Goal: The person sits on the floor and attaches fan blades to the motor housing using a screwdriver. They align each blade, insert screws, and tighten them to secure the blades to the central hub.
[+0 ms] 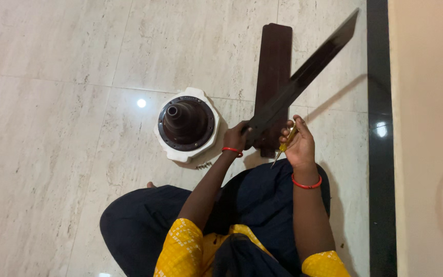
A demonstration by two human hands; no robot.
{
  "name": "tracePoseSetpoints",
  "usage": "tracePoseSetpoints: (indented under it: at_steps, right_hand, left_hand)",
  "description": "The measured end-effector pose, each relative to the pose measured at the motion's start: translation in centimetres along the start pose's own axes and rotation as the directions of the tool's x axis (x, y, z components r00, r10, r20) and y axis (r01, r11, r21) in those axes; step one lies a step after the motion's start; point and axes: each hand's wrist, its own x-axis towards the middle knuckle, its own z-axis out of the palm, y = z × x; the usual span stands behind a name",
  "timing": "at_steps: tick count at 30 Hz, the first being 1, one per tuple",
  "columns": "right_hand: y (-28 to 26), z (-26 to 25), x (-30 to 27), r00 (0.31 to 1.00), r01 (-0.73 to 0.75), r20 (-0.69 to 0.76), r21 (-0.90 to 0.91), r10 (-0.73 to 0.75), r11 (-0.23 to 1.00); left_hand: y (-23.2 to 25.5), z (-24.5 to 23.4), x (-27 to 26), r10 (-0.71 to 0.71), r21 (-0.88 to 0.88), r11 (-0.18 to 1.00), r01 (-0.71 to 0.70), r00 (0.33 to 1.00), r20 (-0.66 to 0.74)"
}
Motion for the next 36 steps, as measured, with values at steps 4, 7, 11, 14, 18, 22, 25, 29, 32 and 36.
tracePoseSetpoints:
  at_steps: [4,7,11,14,18,22,25,29,32,36]
  right_hand:
    - [-0.1,0.6,0.2,1.0,0.0,-0.022,-0.026,-0.001,1.0]
    - [0.1,1.0,0.2,1.0,-0.004,-0.005,-0.044,0.003,0.999]
    - [0.5,1.8,0.4,0.999,-0.003,-0.037,-0.095,-0.001,0.995]
    - [0.5,2.0,0.3,0.999,-0.022,-0.035,-0.09,0.018,0.996]
    - [0.7,2.1,0.5,0.999,-0.042,-0.022,-0.074,0.041,0.996]
    - [1.0,1.7,0.4,0.999,-0.048,-0.002,-0.06,0.048,0.997]
    - [1.1,1.6,0.6,0.999,-0.053,-0.01,-0.073,0.052,0.996]
    - [1.3,1.5,0.6,0.998,-0.057,-0.042,-0.096,0.053,0.994]
    - [1.5,1.1,0.9,0.997,-0.079,-0.026,-0.084,0.077,0.993]
    - [2.1,0.2,1.2,0.997,-0.056,-0.06,-0.063,0.053,0.996]
  left_hand:
    - [-1.6,3.1,1.6,-0.167,-0.336,0.928,0.16,0.986,0.01]
    - [-2.9,6.0,1.9,-0.292,-0.604,0.748,0.275,0.954,0.072]
    - [-4.1,8.8,2.5,-0.433,-0.846,0.378,0.376,0.879,0.197]
    - [-5.2,10.1,2.9,-0.47,-0.876,0.279,0.394,0.851,0.233]
    - [-6.3,11.7,3.5,-0.456,-0.868,0.315,0.384,0.863,0.216]
    - [-6.7,12.9,3.3,-0.418,-0.799,0.489,0.35,0.898,0.138]
    - [-6.7,12.7,3.7,-0.405,-0.566,0.735,0.374,0.911,0.075]
    - [-6.4,12.4,3.7,-0.44,-0.248,0.86,0.446,0.894,0.083]
    - [-6.6,12.6,3.4,-0.396,-0.075,0.915,0.397,0.918,0.029]
    - [-7.3,12.4,2.2,-0.299,-0.06,0.952,0.299,0.954,0.02]
